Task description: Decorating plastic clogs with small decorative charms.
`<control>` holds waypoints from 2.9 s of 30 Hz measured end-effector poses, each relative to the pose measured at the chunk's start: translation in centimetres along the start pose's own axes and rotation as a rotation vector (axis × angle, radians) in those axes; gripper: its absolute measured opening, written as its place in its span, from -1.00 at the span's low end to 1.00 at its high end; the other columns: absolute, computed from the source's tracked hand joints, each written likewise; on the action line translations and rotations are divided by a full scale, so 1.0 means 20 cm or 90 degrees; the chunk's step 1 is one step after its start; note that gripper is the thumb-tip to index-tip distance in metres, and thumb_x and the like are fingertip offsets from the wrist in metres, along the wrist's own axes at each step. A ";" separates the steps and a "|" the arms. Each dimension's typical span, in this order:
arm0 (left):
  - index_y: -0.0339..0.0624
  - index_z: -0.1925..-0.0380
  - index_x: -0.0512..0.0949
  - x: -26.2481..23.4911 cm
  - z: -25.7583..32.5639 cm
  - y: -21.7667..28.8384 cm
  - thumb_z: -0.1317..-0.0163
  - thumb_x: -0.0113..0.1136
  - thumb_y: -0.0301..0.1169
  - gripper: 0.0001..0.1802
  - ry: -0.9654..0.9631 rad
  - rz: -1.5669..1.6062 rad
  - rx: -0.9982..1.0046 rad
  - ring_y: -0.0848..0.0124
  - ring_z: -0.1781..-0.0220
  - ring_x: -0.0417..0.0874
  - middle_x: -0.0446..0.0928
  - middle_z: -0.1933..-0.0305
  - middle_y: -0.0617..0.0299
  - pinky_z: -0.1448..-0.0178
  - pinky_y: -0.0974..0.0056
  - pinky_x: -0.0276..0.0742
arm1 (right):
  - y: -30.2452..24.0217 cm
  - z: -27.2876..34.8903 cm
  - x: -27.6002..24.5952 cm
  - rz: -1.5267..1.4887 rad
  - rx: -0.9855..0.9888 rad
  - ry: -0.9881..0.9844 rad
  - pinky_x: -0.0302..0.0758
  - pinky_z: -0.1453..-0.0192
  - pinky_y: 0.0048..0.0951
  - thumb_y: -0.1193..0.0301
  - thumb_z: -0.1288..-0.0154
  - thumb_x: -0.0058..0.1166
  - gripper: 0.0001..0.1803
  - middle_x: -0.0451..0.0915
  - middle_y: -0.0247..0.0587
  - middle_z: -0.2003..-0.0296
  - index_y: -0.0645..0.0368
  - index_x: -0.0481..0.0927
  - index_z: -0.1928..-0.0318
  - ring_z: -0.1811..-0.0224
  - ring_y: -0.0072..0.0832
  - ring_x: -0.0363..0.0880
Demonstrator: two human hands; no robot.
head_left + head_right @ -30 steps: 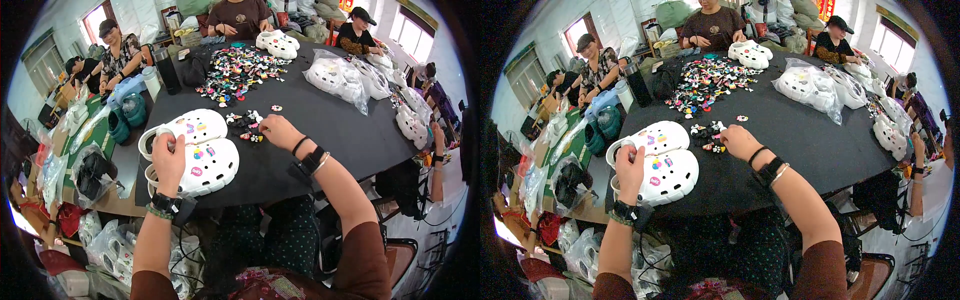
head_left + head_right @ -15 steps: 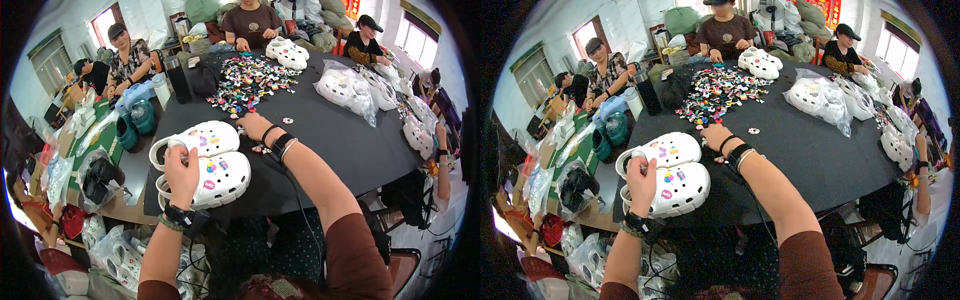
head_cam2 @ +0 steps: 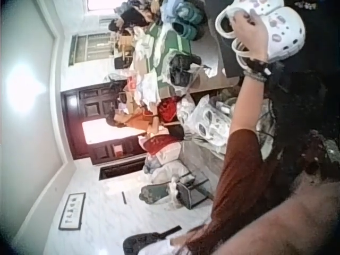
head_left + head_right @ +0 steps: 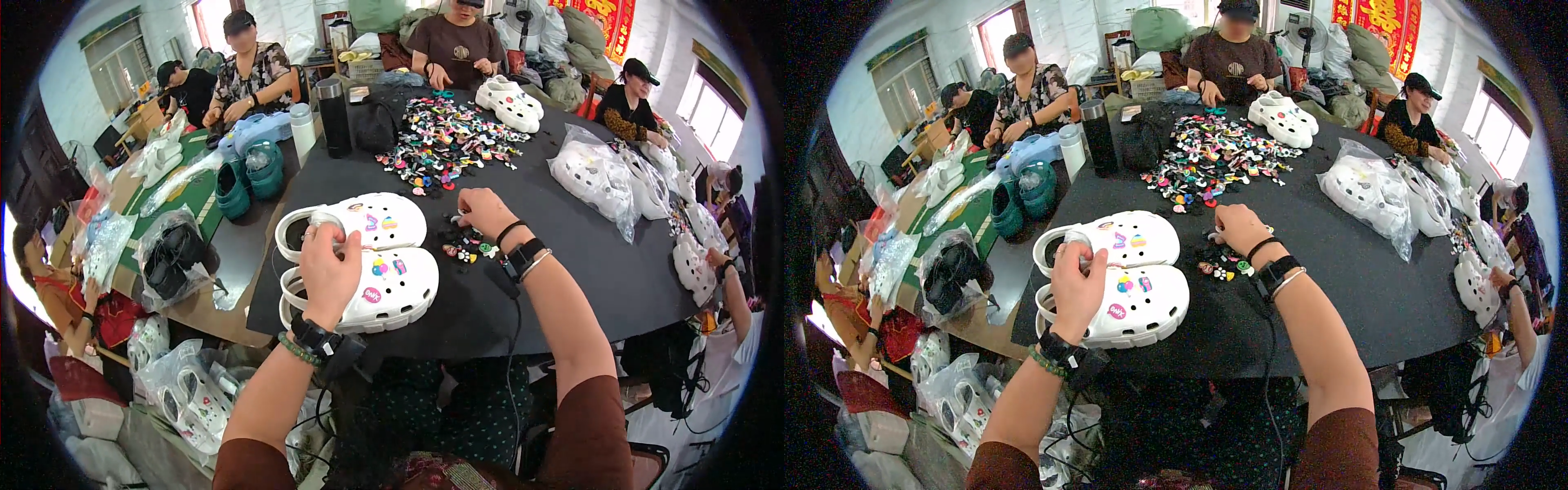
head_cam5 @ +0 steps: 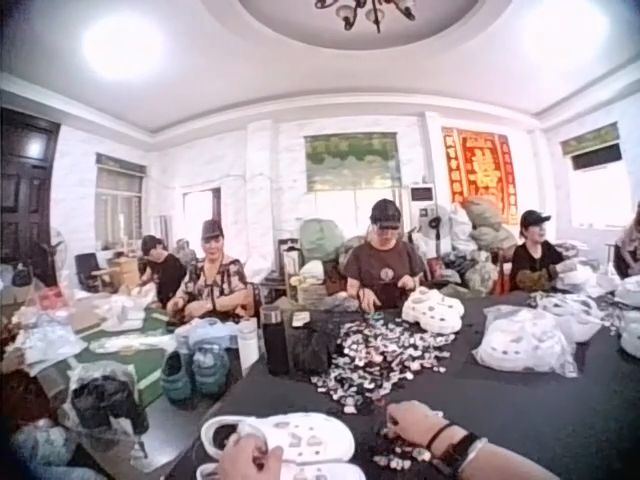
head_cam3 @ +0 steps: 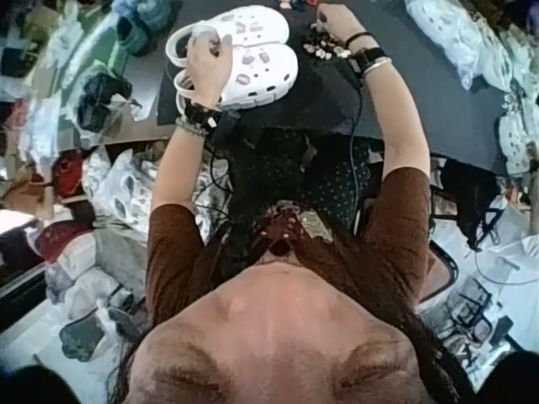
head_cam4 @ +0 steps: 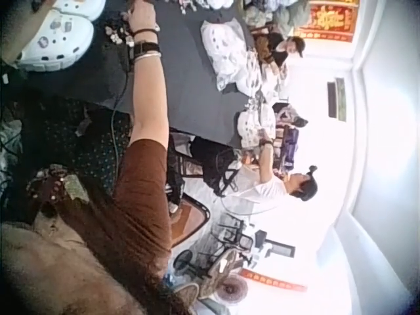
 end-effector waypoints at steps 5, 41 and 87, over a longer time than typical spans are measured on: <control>-0.26 0.46 0.39 0.01 0.00 0.01 -0.18 0.29 -0.34 -0.72 0.007 -0.004 0.015 0.18 0.38 0.45 0.38 0.38 0.08 0.29 0.13 0.37 | 0.05 0.04 -0.04 0.106 -0.023 0.008 0.53 0.10 -0.14 0.51 -0.05 0.25 -0.83 0.62 0.02 0.32 0.25 0.55 0.33 0.18 -0.02 0.60; -0.29 0.19 0.56 0.07 -0.02 -0.07 -0.14 0.24 -0.41 -0.75 -0.040 0.033 -0.060 0.06 0.30 0.60 0.52 0.18 -0.10 0.24 0.08 0.51 | -0.55 0.06 -0.10 -0.187 -0.095 0.119 0.55 0.25 -0.34 0.51 -0.06 0.27 -0.85 0.66 -0.04 0.40 0.27 0.67 0.31 0.37 -0.26 0.66; -0.33 0.18 0.53 0.09 -0.01 -0.11 -0.17 0.23 -0.44 -0.76 -0.052 0.050 -0.063 0.45 0.46 0.40 0.45 0.32 0.18 0.38 0.31 0.36 | -0.67 0.02 -0.01 -0.026 -0.102 0.099 0.50 0.08 -0.02 0.41 -0.05 0.29 -0.81 0.57 0.02 0.23 0.23 0.61 0.34 0.10 -0.04 0.59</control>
Point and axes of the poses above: each hand's wrist, its own z-axis away from the middle knuckle, its own x-axis out of the palm, y = z × x, the point moved 7 cm from there along -z, towards the middle knuckle
